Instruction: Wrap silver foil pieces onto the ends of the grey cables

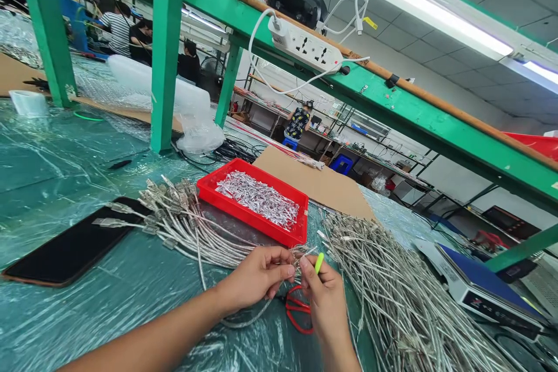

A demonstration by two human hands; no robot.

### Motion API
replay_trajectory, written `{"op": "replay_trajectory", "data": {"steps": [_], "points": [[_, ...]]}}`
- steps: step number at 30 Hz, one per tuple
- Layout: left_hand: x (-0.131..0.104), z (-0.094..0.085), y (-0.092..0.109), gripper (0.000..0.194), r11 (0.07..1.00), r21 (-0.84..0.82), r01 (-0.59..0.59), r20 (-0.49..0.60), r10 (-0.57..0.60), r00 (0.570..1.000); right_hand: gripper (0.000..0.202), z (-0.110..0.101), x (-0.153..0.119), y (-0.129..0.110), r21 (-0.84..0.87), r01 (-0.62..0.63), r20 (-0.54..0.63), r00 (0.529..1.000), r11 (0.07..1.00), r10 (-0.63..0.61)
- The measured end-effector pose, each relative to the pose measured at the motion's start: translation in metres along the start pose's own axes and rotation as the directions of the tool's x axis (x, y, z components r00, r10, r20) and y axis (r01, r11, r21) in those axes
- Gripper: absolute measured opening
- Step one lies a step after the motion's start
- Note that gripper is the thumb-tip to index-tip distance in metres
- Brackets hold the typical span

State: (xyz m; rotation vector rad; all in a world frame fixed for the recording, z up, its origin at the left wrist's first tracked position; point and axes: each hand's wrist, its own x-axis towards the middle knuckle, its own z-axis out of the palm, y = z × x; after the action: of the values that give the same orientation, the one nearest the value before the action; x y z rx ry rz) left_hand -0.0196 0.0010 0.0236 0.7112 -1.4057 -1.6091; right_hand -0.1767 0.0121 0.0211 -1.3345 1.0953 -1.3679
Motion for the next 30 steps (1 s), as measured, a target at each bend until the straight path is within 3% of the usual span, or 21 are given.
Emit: {"op": "replay_trajectory", "data": {"steps": [8,13,23,30], "points": [[-0.001,-0.002,0.003,0.028,0.993,-0.116,-0.018,0.053,0.025,0.998,0.035,-0.001,0.000,0.002,0.201,-0.109,0.054,0.994,0.974,0.100],[-0.001,-0.006,0.009,0.027,0.975,-0.219,-0.046,0.038,0.056,0.998,0.035,0.000,0.004,0.006,0.263,-0.170,-0.051,0.981,0.950,0.190],[-0.001,-0.001,0.007,0.028,0.990,-0.144,0.000,0.074,0.011,0.997,0.030,0.003,-0.002,0.002,0.225,-0.078,-0.036,0.995,0.971,0.089],[-0.002,-0.003,0.005,0.025,0.976,-0.217,-0.018,0.069,0.034,0.997,0.031,0.004,-0.001,-0.001,0.267,-0.125,-0.005,0.991,0.955,0.132]]}}
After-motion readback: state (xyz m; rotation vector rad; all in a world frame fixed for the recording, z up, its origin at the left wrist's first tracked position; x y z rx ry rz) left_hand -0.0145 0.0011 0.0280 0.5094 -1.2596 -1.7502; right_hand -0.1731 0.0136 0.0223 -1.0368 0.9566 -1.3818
